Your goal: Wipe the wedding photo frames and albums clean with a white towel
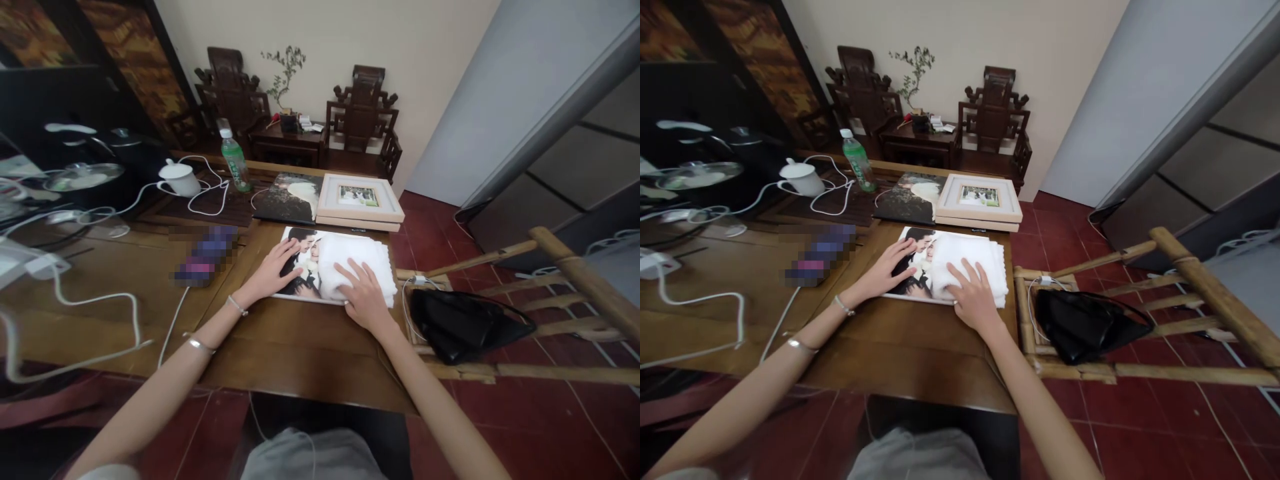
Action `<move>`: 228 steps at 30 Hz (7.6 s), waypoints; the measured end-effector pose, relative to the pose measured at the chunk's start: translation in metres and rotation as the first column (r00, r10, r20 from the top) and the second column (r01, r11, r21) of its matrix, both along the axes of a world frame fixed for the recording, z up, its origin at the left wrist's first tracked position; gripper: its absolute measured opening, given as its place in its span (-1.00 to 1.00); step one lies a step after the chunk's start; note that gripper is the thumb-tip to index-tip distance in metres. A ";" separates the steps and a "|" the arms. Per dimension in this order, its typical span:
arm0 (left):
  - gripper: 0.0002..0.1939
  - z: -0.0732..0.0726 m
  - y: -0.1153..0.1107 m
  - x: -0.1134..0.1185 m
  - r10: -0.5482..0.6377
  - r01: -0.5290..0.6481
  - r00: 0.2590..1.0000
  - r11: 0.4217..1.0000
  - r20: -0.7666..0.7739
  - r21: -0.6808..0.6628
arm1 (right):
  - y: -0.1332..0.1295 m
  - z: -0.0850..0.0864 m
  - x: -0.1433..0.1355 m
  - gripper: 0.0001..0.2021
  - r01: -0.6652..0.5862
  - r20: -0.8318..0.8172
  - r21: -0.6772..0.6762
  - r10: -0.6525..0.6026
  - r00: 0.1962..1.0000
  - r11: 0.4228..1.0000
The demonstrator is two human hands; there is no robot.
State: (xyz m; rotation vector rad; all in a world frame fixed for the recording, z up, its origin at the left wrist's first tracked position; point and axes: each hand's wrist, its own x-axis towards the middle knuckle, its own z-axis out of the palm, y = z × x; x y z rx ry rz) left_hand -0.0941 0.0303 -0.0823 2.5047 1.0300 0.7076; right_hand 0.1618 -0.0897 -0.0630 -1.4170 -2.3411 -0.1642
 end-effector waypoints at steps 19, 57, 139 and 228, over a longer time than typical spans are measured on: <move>-0.42 -0.005 0.008 0.001 -0.018 0.018 1.000 1.000 0.002 0.002 | 0.023 0.017 0.004 -0.55 0.059 0.085 -0.106 -0.050 0.995 0.993; -0.46 -0.009 0.006 0.003 -0.008 0.007 0.999 1.000 0.049 0.015 | -0.027 0.018 0.011 -0.54 -0.060 0.060 -0.074 0.064 0.996 0.995; -0.50 0.001 -0.010 0.007 0.035 -0.034 0.999 0.998 0.023 -0.052 | -0.020 0.067 0.019 -0.49 -0.056 0.072 -0.564 0.116 0.991 0.824; -0.47 -0.009 0.020 0.002 -0.012 0.012 0.997 1.000 0.080 -0.004 | 0.065 0.067 0.017 -0.62 0.080 0.259 -0.408 0.031 0.965 0.910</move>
